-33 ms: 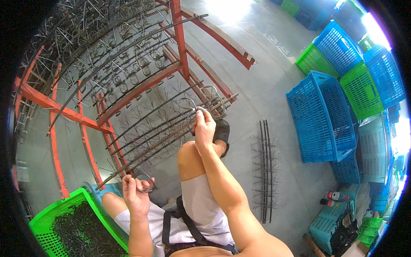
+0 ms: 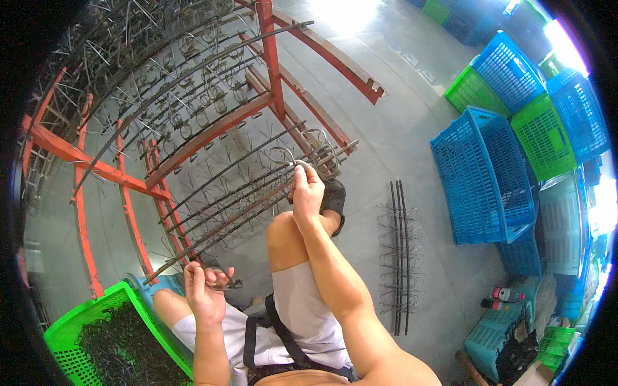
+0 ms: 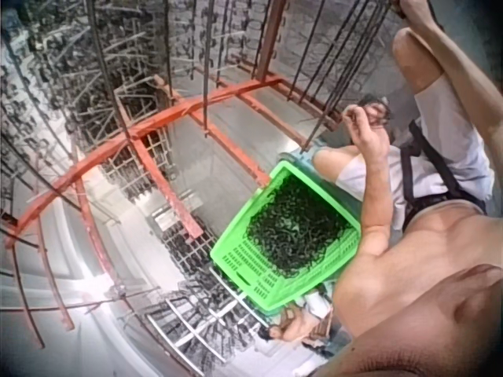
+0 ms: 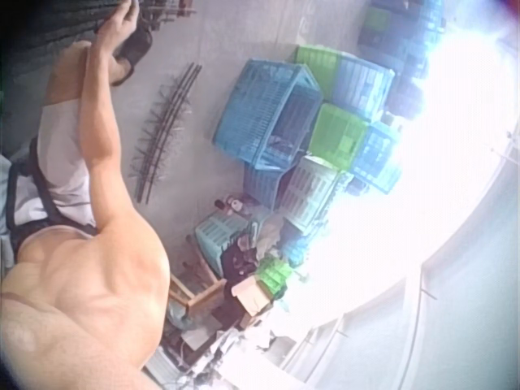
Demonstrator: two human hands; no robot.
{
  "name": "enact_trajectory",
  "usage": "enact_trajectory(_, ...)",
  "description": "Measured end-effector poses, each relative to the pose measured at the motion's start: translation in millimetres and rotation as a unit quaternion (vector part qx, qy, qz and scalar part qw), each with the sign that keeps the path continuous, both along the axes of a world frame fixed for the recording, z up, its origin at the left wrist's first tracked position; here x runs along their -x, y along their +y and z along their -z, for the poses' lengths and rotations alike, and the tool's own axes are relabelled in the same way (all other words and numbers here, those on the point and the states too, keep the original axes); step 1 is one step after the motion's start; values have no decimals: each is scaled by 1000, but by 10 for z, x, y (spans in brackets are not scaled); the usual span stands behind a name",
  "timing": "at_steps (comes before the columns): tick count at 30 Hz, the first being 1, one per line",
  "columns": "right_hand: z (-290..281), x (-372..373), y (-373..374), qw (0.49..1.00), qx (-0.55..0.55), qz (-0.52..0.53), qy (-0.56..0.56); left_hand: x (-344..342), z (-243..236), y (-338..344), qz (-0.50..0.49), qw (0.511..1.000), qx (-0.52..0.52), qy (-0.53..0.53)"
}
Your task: The person repeatedly picks small metal rings from a green basket and hangs them onto horizontal bars of a red metal rack. The person works one at a time, moving along the rack to fill available slots.
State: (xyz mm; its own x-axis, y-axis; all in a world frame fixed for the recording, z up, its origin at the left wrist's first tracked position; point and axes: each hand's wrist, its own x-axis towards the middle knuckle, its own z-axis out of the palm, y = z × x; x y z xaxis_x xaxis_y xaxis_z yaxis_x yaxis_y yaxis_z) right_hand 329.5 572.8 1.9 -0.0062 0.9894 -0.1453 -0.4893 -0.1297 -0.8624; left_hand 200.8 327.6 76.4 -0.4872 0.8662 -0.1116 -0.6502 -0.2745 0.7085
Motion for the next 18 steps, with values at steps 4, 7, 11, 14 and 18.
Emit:
enact_trajectory(4,49,82,-73,996,-27,-4,-81,-39,-50,-45,-23,995,90,23)
enact_trajectory(7,56,125,-147,986,-78,-2,-148,-50,-53,-100,-54,992,112,13)
enact_trajectory(11,18,57,-144,958,-115,-10,-261,25,35,-172,-24,990,137,-17)
enact_trajectory(14,-31,-3,-49,945,-100,2,-312,39,101,-196,8,991,134,23)
enact_trajectory(18,-70,7,-34,939,-141,-11,-315,-18,112,-187,-32,971,151,183)
